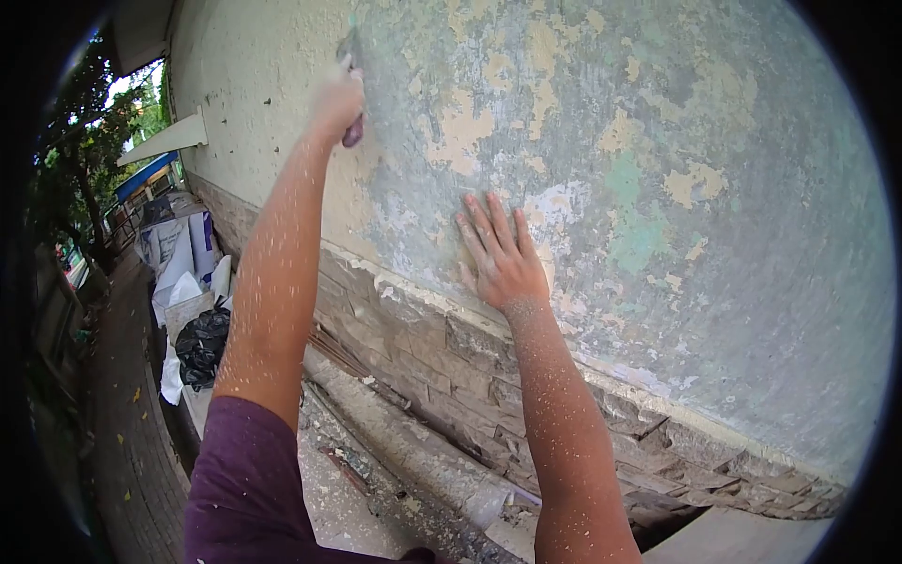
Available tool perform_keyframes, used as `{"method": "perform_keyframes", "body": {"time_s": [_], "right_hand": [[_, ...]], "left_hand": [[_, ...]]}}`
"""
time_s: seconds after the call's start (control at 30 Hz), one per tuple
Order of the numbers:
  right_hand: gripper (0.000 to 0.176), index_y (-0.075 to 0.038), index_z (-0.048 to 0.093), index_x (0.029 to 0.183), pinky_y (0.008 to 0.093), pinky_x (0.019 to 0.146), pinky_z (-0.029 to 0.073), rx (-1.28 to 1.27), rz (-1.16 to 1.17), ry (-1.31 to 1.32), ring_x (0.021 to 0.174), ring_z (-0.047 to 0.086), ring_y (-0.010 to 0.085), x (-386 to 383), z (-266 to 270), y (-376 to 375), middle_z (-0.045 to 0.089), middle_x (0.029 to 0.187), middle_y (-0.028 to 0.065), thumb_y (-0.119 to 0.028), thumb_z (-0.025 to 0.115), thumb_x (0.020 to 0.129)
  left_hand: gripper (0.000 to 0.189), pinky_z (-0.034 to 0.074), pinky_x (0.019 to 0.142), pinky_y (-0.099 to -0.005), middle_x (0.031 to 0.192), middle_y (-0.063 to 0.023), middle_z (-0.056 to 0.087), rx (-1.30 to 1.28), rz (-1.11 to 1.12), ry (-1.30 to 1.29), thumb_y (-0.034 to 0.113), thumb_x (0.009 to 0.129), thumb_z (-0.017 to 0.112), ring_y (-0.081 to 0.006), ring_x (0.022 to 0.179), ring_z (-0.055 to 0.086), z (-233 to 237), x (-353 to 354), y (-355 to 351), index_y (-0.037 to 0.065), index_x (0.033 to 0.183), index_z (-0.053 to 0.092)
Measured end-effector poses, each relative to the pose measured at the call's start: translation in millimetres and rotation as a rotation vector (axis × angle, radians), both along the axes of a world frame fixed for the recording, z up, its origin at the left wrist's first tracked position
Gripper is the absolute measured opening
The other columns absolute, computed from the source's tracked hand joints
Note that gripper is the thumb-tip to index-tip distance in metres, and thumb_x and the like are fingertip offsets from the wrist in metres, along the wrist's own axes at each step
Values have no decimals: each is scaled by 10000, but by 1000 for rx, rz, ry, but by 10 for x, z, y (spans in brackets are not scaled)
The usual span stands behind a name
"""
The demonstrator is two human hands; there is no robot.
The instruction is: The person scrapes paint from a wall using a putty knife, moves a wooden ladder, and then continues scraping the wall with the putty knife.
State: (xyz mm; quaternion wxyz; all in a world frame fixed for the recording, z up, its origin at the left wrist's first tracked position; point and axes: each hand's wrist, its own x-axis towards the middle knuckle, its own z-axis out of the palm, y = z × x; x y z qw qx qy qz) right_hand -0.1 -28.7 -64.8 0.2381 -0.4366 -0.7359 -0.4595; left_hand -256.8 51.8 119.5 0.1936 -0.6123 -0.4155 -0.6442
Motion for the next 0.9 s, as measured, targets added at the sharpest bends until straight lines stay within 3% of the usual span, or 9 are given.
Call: {"method": "perform_keyframes", "body": {"time_s": [0.07, 0.17, 0.23, 0.33, 0.43, 0.57, 0.67, 0.77, 0.9], "right_hand": [[636, -228, 325, 1447, 442, 1171, 119, -3, 3, -6, 1432, 143, 219, 3, 27, 16, 176, 1550, 1, -520, 437, 892], [632, -221, 334, 1443, 442, 1172, 111, -11, -8, 12, 1432, 143, 222, 20, -10, -21, 177, 1550, 3, -516, 438, 895], [625, -210, 353, 1436, 443, 1170, 104, 15, 24, 11, 1433, 141, 225, 9, -13, 26, 180, 1550, 2, -506, 447, 893], [630, -217, 332, 1445, 442, 1170, 106, 10, 0, 1, 1435, 134, 223, 1, -5, 14, 161, 1555, -2, -503, 445, 894], [632, -228, 306, 1455, 438, 1170, 107, -4, -22, -13, 1437, 118, 220, -25, 22, 7, 137, 1560, -8, -495, 444, 898], [631, -247, 286, 1461, 440, 1173, 89, -86, -48, -3, 1440, 101, 220, -50, 187, -62, 116, 1564, -5, -487, 441, 899], [631, -258, 290, 1459, 457, 1173, 55, -38, -23, 22, 1443, 85, 228, 5, 806, -55, 114, 1565, 4, -491, 440, 893], [644, -268, 287, 1460, 478, 1169, 19, 253, -51, 126, 1444, 69, 241, 134, 1358, -29, 103, 1566, 13, -504, 440, 881], [660, -271, 288, 1461, 493, 1166, 9, 149, -57, 150, 1445, 55, 256, 82, 1273, -74, 112, 1564, 20, -518, 448, 869]], "left_hand": [[500, 491, 539, -338, 832, -232, 665, -454, -351, -380, 167, 906, 444, -202, 518, 601, 381, -1, -198, 26, 1384, 413], [491, 501, 624, -329, 1018, -231, 663, -538, -253, -289, 180, 907, 444, -165, 624, 618, 160, 279, -611, 70, 1386, 432], [488, 498, 742, -342, 1139, -221, 628, -545, -188, -121, 193, 905, 449, -210, 799, 655, -198, 551, -902, 97, 1383, 443], [497, 490, 799, -368, 1128, -223, 626, -465, -206, -86, 201, 901, 454, -305, 923, 651, -354, 658, -826, 96, 1387, 432], [502, 465, 871, -386, 1155, -243, 603, -253, -182, -122, 202, 897, 453, -376, 1045, 595, 122, 649, -632, 90, 1386, 427], [507, 461, 882, -388, 1132, -255, 606, -293, -175, -235, 199, 896, 449, -379, 1034, 596, 454, 689, -424, 74, 1386, 419], [499, 468, 877, -395, 1111, -263, 609, -311, -194, -102, 189, 904, 436, -379, 1016, 606, -1, 698, -696, 85, 1392, 413], [492, 477, 868, -395, 1082, -272, 619, -475, -250, 60, 178, 912, 428, -373, 982, 624, -562, 747, -1051, 115, 1399, 408], [463, 465, 860, -381, 1097, -253, 618, -298, -221, 13, 205, 916, 455, -349, 981, 622, 170, 780, -887, 120, 1372, 450]]}}
